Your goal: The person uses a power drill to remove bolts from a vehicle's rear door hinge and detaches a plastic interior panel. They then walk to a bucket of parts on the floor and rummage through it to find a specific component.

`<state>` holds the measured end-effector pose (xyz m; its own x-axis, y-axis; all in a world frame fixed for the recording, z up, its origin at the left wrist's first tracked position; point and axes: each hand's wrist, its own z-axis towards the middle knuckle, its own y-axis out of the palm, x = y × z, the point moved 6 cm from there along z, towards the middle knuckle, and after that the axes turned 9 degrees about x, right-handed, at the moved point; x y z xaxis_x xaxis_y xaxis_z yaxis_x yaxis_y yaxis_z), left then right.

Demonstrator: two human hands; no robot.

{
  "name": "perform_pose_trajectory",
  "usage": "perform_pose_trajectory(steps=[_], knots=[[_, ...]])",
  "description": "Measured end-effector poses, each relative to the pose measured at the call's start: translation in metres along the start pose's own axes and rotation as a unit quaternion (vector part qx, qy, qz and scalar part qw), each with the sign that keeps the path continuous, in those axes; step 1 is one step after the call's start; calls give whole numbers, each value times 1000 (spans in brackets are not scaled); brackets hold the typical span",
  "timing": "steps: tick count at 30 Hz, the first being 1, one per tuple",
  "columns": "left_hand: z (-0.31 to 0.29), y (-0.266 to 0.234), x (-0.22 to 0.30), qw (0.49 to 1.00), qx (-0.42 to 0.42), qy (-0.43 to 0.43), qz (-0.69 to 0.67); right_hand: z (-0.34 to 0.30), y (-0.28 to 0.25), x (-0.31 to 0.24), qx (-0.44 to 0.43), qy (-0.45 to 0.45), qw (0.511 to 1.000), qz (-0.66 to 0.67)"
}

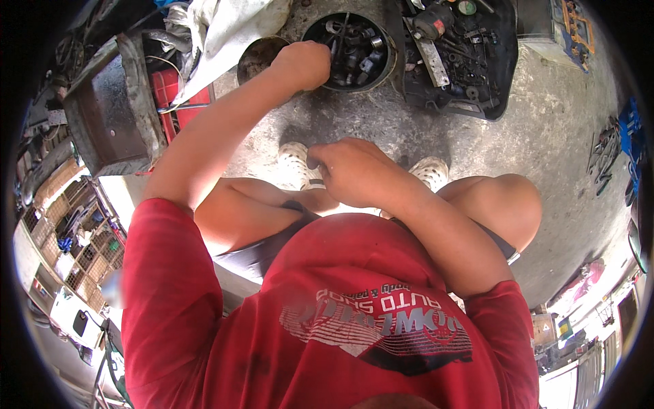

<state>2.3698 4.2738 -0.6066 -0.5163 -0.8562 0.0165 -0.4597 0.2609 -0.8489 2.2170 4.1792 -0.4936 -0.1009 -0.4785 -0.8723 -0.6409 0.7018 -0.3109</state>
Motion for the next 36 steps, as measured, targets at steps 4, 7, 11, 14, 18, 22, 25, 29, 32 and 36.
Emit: perform_pose_trajectory(steps=[4,7,11,14,18,22,25,29,32,36], knots=[[9,-4,1,991,23,12,-131,2,7,0,-10,7,1000,8],[17,-8,-20,990,69,7,-124,2,6,-3,-16,-6,1000,7],[-3,-47,-31,995,44,-18,-88,-2,9,8,-7,18,1000,1],[-10,-46,-9,999,-13,-44,14,2,9,11,0,16,1000,1],[-5,-13,21,999,-13,20,31,3,6,-1,-14,3,1000,-7],[14,13,24,999,-11,-4,-44,2,10,2,-2,-1,1000,-14],[16,-15,5,980,21,-28,-194,3,12,4,-12,10,1000,-5],[13,-20,-15,986,76,4,-151,7,11,2,-37,20,999,-11],[5,-45,-20,966,118,3,-229,7,13,6,-22,19,1000,-9],[0,-60,-42,978,153,-33,-138,6,13,4,-36,28,999,-21]])
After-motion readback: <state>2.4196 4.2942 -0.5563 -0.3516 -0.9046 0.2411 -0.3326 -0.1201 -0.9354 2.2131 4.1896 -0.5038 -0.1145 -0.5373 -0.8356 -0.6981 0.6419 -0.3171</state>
